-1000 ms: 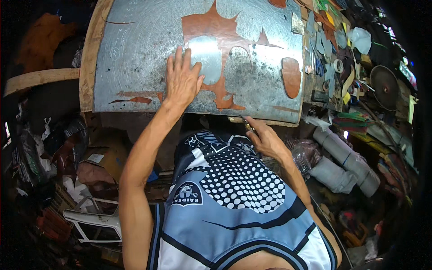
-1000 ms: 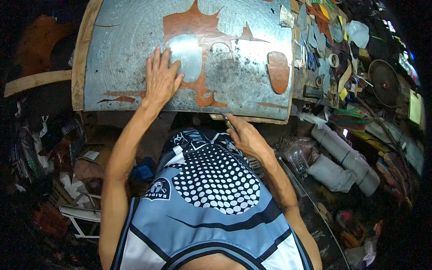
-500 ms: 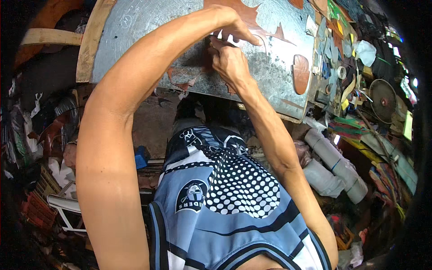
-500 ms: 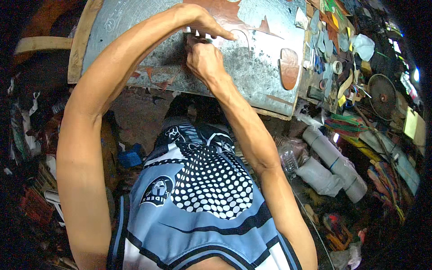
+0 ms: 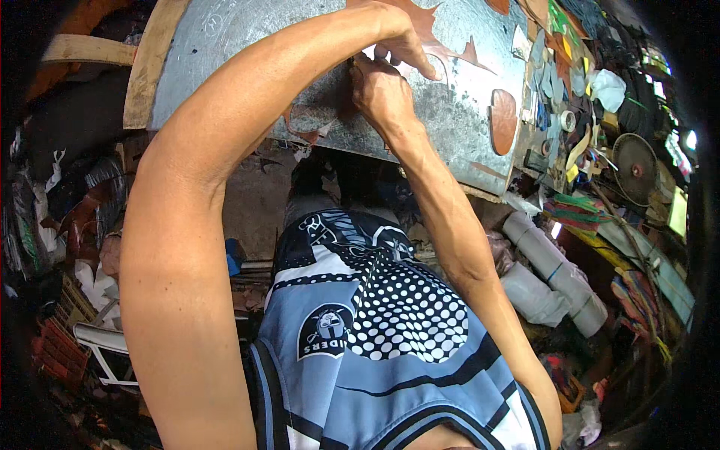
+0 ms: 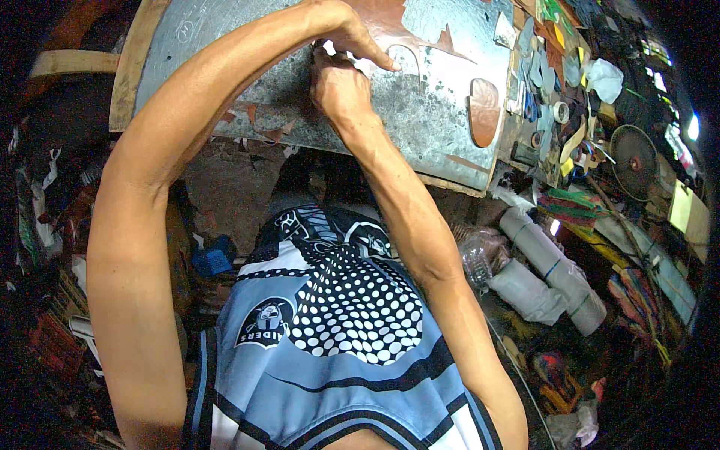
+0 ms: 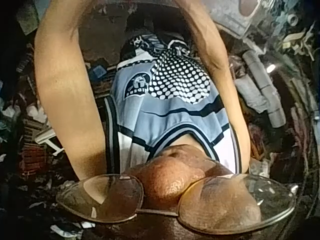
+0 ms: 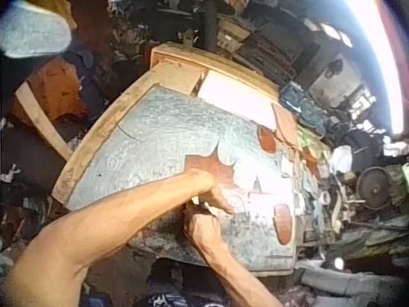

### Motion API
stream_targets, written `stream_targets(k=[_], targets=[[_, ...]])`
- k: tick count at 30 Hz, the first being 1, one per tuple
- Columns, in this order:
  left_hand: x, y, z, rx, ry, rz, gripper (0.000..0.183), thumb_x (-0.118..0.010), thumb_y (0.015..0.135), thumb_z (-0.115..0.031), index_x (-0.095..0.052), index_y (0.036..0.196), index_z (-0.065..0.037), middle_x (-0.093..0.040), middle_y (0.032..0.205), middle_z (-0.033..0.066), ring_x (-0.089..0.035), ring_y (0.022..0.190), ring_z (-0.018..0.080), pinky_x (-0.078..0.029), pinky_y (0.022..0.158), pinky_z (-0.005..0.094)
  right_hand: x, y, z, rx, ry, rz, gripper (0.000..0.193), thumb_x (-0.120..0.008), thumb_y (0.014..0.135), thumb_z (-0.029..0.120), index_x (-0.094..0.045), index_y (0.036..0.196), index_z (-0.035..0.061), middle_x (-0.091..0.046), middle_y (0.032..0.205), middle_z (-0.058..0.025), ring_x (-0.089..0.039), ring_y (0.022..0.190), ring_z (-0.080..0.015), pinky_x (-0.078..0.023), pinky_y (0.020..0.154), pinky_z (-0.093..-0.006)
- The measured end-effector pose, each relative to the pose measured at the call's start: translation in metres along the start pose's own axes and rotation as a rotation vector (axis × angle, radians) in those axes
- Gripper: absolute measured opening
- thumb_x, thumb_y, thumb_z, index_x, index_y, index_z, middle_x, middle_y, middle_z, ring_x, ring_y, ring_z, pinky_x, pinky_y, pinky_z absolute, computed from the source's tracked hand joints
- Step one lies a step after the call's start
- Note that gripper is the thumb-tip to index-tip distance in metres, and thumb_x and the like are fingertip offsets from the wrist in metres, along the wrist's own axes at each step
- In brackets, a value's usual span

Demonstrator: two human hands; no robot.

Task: Cutting out shoe component pieces from leather using a cardboard template and a utility knife.

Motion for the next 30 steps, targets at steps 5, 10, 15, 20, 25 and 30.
stream_targets(k=[5, 10, 15, 20, 25, 30], targets=[[-0.006, -0.006, -0.008, 0.005, 0.022, -0.016, 0.118, -0.048, 0.067, -0.093, -0.044, 0.147, -0.006, -0.030, 0.154, 0.0292, -0.033, 0.141, 0.0462, -0.026, 0.115, 0.0555, 0.000, -0.003, -0.006, 0.015, -0.007, -0.003, 0.031, -0.055, 0.091, 0.020, -0.063, 0.120, 0.0110, -0.068, 0.099, -0.0247, -0.066, 0.091, -0.0421, -0.054, 0.080, -0.0511], [-0.013, -0.016, -0.014, 0.014, 0.038, -0.036, 0.119, -0.047, 0.066, -0.094, -0.045, 0.146, -0.005, -0.029, 0.153, 0.0302, -0.032, 0.141, 0.0463, -0.026, 0.116, 0.0533, 0.011, -0.014, -0.008, -0.001, 0.037, 0.068, 0.036, -0.054, 0.090, 0.018, -0.063, 0.123, 0.0074, -0.067, 0.104, -0.0263, -0.066, 0.095, -0.0429, -0.053, 0.085, -0.0492], [-0.017, -0.021, -0.011, -0.007, 0.042, -0.058, 0.118, -0.047, 0.067, -0.093, -0.045, 0.146, -0.006, -0.028, 0.153, 0.0310, -0.029, 0.143, 0.0458, -0.025, 0.116, 0.0529, 0.024, -0.034, -0.008, -0.074, 0.095, 0.147, 0.037, -0.055, 0.088, 0.017, -0.067, 0.121, 0.0039, -0.066, 0.104, -0.0295, -0.065, 0.097, -0.0443, -0.050, 0.089, -0.0493], [-0.020, -0.031, -0.016, 0.054, 0.068, -0.092, 0.110, -0.046, 0.071, -0.091, -0.047, 0.146, -0.011, -0.031, 0.153, 0.0281, -0.027, 0.144, 0.0427, -0.025, 0.116, 0.0554, 0.029, -0.050, -0.015, -0.041, 0.137, 0.103, 0.034, -0.056, 0.088, 0.017, -0.069, 0.115, 0.0011, -0.067, 0.099, -0.0292, -0.065, 0.097, -0.0448, -0.050, 0.089, -0.0478], [-0.023, -0.040, -0.014, 0.063, 0.028, -0.126, 0.109, -0.044, 0.071, -0.092, -0.051, 0.143, -0.011, -0.037, 0.152, 0.0250, -0.034, 0.142, 0.0415, -0.031, 0.113, 0.0543, 0.033, -0.057, -0.016, 0.015, 0.197, 0.062, 0.024, -0.059, 0.086, 0.015, -0.069, 0.102, -0.0006, -0.065, 0.103, -0.0276, -0.065, 0.091, -0.0449, -0.053, 0.082, -0.0514], [-0.024, -0.041, -0.008, 0.123, 0.120, -0.233, 0.097, -0.049, 0.074, -0.087, -0.065, 0.128, -0.007, -0.056, 0.137, 0.0229, -0.053, 0.126, 0.0420, -0.044, 0.102, 0.0526, 0.038, -0.062, -0.014, -0.017, 0.196, 0.140, 0.026, -0.060, 0.087, 0.016, -0.069, 0.106, 0.0004, -0.065, 0.114, -0.0252, -0.064, 0.101, -0.0438, -0.052, 0.089, -0.0492]])
Point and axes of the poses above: each hand's wrist, its own y-axis towards the middle knuckle, its own x-axis out of the back of the hand, z = x × y, the point moved 3 cm from there along y, towards the middle knuckle
